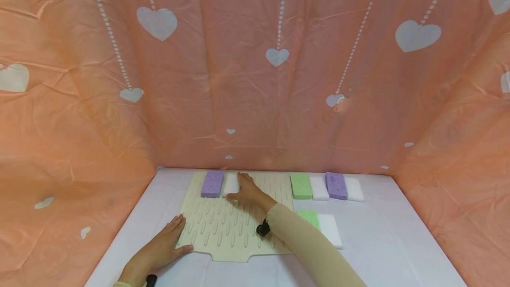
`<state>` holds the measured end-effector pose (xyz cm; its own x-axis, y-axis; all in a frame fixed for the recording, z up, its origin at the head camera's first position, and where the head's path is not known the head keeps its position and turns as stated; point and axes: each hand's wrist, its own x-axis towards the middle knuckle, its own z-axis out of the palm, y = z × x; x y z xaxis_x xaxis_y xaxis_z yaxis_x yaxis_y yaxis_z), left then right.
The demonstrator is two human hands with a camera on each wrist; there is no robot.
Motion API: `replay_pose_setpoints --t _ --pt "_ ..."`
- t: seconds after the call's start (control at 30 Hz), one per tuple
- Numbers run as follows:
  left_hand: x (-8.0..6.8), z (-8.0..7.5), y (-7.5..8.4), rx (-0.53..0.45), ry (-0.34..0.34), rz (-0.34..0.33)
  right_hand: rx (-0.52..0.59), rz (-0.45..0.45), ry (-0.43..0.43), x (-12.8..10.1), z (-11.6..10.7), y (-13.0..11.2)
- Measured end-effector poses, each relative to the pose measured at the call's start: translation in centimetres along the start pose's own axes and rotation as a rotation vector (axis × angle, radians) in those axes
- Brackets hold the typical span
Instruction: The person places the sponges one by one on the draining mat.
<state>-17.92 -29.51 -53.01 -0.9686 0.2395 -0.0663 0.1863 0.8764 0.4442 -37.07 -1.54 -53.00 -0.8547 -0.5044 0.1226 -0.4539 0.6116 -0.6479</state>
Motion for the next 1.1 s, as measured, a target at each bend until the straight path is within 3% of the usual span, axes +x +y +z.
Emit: replay_pose_setpoints --t 0.63,0.83,1.1 --pt "-0.1 0.0 0.0 -0.008 0.001 0.001 0.031 0.034 0.0 0.3 0.7 0.0" --pt "-0.1 0.0 0.0 -0.005 0.005 0.009 0.062 0.027 -0.009 -0.7 0.2 -0.1" --pt "0.0 0.0 0.1 -0.021 -0.005 -0.009 -0.028 -0.03 -0.067 -2.6 -1.0 0.4"
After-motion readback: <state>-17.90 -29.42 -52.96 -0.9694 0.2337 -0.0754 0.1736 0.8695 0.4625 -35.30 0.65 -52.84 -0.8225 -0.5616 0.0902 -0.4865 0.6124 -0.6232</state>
